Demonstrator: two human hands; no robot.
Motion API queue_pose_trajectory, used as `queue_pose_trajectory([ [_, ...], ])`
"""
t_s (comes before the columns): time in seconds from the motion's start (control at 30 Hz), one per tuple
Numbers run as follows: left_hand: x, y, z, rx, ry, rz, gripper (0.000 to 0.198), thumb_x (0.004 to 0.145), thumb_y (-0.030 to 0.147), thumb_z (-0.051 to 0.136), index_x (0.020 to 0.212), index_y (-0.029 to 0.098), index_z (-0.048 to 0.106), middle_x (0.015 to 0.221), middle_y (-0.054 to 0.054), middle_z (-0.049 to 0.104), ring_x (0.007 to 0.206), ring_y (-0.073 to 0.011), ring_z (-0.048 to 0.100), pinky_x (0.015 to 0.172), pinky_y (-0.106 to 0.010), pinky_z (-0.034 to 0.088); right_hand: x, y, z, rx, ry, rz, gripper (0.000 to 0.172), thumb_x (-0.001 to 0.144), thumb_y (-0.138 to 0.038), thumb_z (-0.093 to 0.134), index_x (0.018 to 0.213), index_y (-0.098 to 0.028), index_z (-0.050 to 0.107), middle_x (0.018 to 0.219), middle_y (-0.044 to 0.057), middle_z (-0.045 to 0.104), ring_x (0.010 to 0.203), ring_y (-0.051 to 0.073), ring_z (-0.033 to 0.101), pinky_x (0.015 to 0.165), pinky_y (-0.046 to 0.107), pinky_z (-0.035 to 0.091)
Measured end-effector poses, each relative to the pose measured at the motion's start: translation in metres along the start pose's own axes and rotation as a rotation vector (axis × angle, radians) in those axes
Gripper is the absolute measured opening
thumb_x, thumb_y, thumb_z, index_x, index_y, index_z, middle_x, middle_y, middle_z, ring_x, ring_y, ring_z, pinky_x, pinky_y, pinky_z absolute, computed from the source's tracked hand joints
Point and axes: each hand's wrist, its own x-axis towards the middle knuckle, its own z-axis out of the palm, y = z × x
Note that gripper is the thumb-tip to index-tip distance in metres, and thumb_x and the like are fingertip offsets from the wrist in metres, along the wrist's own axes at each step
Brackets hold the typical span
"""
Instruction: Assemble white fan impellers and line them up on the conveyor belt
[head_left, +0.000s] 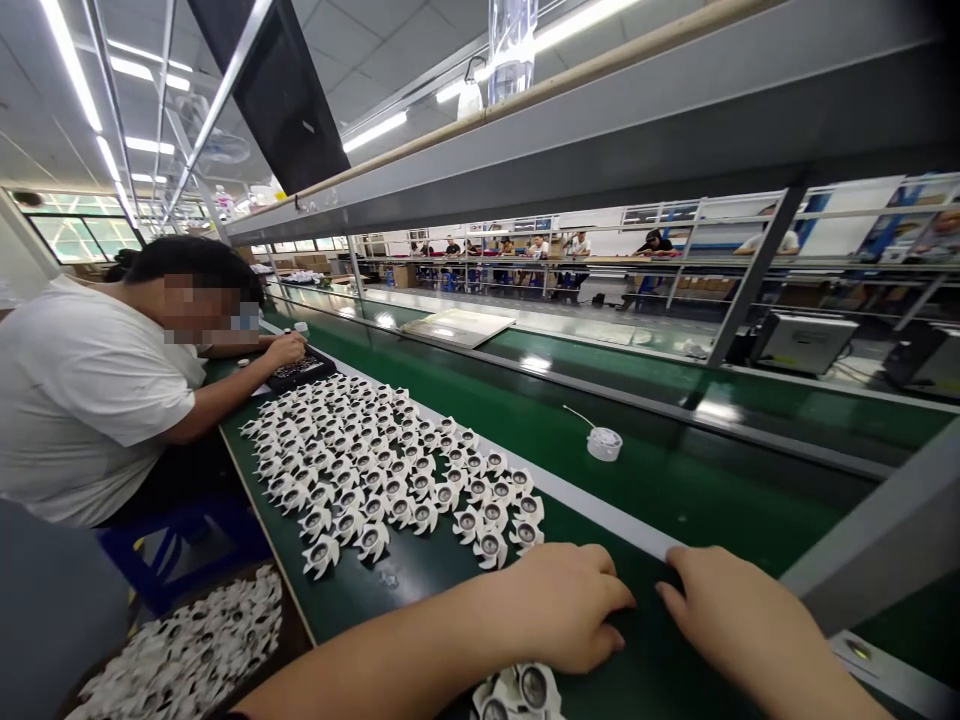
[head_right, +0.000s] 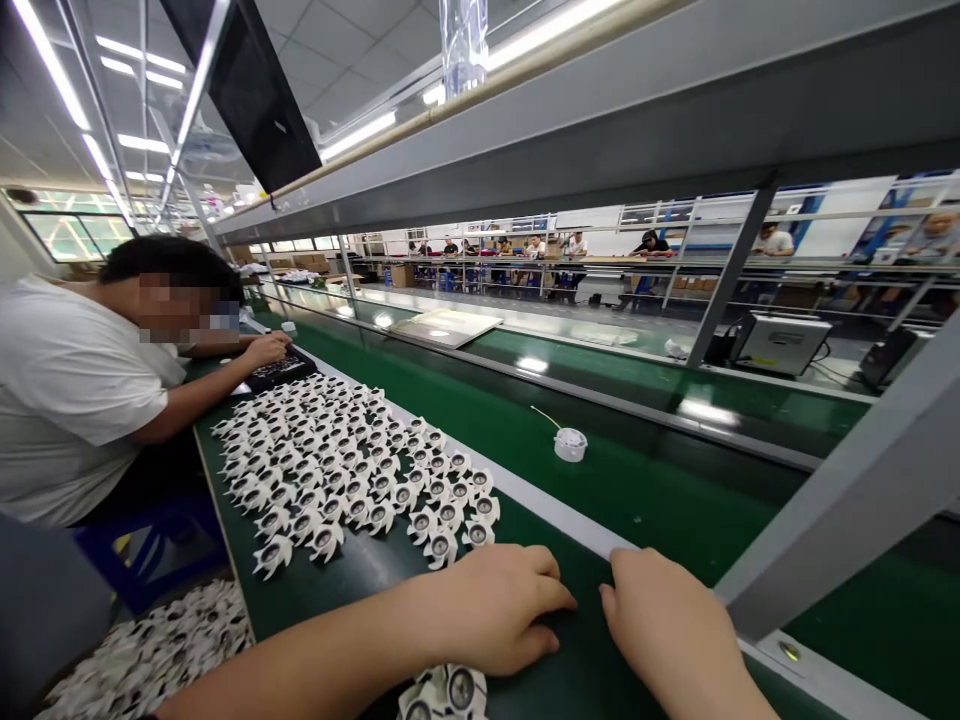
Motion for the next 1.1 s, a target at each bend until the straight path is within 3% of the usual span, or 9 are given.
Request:
queue_pose_trajectory([
  [0.63,0.0,0.004,-0.008,-0.029,0.012,-0.027,0.043,0.09,0.04,0.055,0.13,0.026,0.058,0.122,-0.007,0.059,0.105,-0.0264,0.062,0.092,-0.039,0.053,-0.007,-0.002,-0.024,0.027,-0.026,-0.015,0.017,0.088,-0.024,0.056,0.091,-0.016,0.07,0.096,0.013,0.068,0.09,0.031,0.067,0.066,0.036,0.045],
  [1.1,0.002,0.008,-0.004,-0.055,0.046,-0.072,0.036,0.087,0.034,0.059,0.122,0.029,0.06,0.115,-0.004,0.059,0.104,-0.0271,0.062,0.092,-0.044,0.053,-0.015,-0.009,-0.035,0.043,0.012,-0.026,0.021,0.083,-0.021,0.061,0.098,-0.011,0.072,0.103,0.018,0.069,0.099,0.033,0.068,0.08,0.041,0.053],
])
